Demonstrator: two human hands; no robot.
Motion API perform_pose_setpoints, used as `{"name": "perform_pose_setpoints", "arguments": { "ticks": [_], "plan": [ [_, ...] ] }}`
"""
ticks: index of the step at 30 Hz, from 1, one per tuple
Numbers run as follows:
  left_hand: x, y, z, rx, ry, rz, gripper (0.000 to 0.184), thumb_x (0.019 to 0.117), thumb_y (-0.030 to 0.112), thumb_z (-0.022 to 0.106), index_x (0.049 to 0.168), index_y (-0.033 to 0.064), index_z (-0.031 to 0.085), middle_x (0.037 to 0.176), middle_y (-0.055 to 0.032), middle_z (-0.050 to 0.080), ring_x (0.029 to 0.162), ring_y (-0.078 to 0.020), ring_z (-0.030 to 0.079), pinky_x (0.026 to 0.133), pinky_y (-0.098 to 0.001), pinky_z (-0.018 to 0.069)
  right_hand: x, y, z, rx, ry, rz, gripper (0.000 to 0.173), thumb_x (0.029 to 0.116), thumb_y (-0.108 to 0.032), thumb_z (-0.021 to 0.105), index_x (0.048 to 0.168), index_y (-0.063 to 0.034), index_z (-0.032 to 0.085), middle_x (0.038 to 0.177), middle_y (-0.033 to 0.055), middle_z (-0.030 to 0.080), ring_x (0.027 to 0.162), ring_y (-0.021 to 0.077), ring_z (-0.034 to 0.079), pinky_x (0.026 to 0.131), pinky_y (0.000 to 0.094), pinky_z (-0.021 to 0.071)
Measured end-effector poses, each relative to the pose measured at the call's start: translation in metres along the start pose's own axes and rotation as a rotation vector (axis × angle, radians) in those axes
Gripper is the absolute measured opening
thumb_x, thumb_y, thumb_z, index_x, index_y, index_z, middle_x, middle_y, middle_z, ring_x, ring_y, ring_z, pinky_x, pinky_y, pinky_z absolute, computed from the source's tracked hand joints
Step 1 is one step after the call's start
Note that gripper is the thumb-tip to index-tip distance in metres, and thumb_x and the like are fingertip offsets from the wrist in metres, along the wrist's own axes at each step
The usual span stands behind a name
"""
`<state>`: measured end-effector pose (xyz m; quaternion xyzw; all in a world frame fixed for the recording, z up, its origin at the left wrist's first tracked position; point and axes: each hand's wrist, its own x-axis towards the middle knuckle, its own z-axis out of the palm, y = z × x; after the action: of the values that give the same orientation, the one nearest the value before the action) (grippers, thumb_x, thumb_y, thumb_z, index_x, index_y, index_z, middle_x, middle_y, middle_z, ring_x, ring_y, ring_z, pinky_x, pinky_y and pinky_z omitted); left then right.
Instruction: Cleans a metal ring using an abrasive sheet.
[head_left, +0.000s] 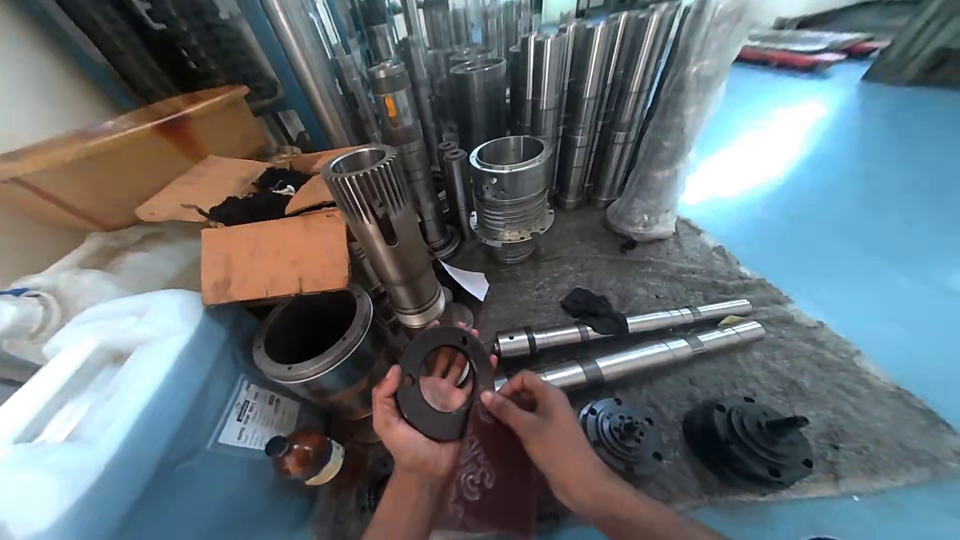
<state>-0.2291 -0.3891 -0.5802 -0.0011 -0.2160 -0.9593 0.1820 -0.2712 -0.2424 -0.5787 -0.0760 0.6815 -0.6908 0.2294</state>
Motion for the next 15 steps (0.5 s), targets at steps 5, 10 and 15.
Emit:
{"name": "perform_pose_setpoints", "arguments": {
  "ticks": [5,10,15],
  "plan": [
    [0.000,-0.001,0.000,-0.010,-0.078,-0.024,0.066,0.0854,0.048,0.065,0.133,0.0031,0.062,0.126,-0.0223,0.067,0.118,-0.0356,0.066,0.099,-0.0489,0.0549,0.005,-0.004,-0.003,0.083,0.053,0.006,0.021,0.0943,-0.021,0.074,0.096,-0.0028,0.063,0.082,0.0074,0.066,0.073,0.0141,0.066,0.068,0.0298,0.0572],
    [0.001,0.002,0.003,-0.044,-0.051,-0.034,0.066,0.0854,0.049,0.063,0.133,0.0037,0.060,0.128,-0.0228,0.065,0.121,-0.0385,0.063,0.102,-0.0552,0.0515,0.000,-0.006,-0.005,0.056,-0.031,0.034,0.022,0.0932,-0.022,0.075,0.096,-0.0042,0.062,0.080,0.0057,0.065,0.071,0.0130,0.065,0.066,0.0284,0.0567],
    [0.001,0.002,0.007,-0.041,-0.168,-0.058,0.069,0.0814,0.045,0.069,0.135,0.0029,0.060,0.132,-0.0241,0.063,0.125,-0.0387,0.061,0.105,-0.0530,0.0499,0.003,-0.017,-0.011,0.132,-0.049,0.097,0.021,0.0947,-0.021,0.074,0.092,-0.0039,0.061,0.080,0.0075,0.065,0.070,0.0148,0.065,0.066,0.0299,0.0573]
  ]
}}
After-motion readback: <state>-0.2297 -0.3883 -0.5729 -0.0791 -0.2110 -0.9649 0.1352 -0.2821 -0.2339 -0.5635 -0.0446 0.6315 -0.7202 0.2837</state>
